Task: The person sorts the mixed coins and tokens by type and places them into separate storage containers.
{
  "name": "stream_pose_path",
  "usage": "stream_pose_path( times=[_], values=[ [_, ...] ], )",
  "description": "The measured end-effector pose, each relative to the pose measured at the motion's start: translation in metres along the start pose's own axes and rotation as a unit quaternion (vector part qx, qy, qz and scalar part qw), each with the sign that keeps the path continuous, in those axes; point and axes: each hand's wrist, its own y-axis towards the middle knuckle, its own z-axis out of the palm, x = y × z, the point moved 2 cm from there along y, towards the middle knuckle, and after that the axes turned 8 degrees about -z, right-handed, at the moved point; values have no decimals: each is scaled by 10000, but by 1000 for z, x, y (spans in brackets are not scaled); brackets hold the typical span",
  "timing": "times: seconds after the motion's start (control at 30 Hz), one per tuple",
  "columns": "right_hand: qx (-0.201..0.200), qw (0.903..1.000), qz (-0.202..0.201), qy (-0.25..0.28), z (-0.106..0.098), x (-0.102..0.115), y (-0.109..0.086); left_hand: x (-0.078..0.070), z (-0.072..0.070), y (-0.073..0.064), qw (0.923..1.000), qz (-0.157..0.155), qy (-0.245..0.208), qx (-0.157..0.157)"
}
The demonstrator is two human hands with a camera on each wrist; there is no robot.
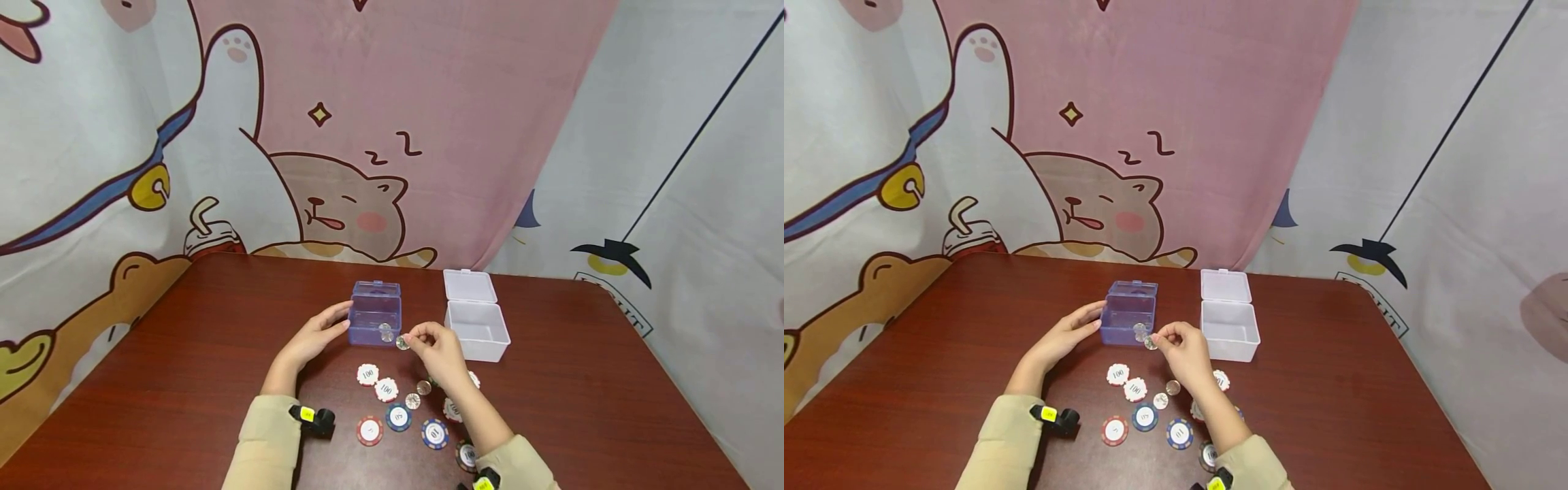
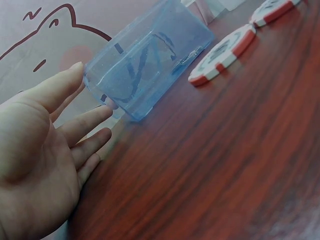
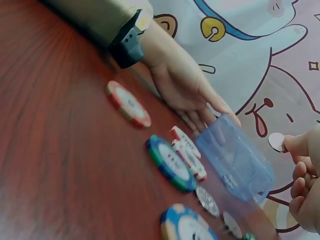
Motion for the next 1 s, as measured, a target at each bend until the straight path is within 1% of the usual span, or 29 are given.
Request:
stream_pose_path(
  times=[0.13, 0.27, 0.37, 0.4, 0.5, 0.6, 0.73, 0.9, 1.0],
  values=[
    [-146, 9998, 16, 98, 3, 3, 7, 0, 0, 0, 10000, -75, 10, -19],
    [-314, 9992, 149, 182, 6, 5, 16, -1, 0, 0, 9999, -154, 5, -56],
    [-395, 9989, 154, 182, 6, 24, 18, -1, 0, 0, 9999, -143, -17, -47],
    [-415, 9988, 164, 201, 7, 25, 20, -1, 0, 0, 9999, -120, -20, -42],
    [-501, 9983, 87, 269, 10, 24, 26, 0, 0, 0, 9999, -113, -22, -43],
    [-628, 9973, 97, 369, 15, 5, 35, 0, 0, 0, 9999, -129, -17, -66],
    [-745, 9964, 210, 355, 17, 2, 43, 1, 0, 1, 9999, -90, 18, -48],
    [-843, 9955, 421, 81, 20, 0, 52, -1, 0, 0, 10000, -71, 11, -42],
    [-884, 9948, 498, 64, 23, -3, 57, -1, 0, 0, 10000, -71, 1, -50]
  ],
)
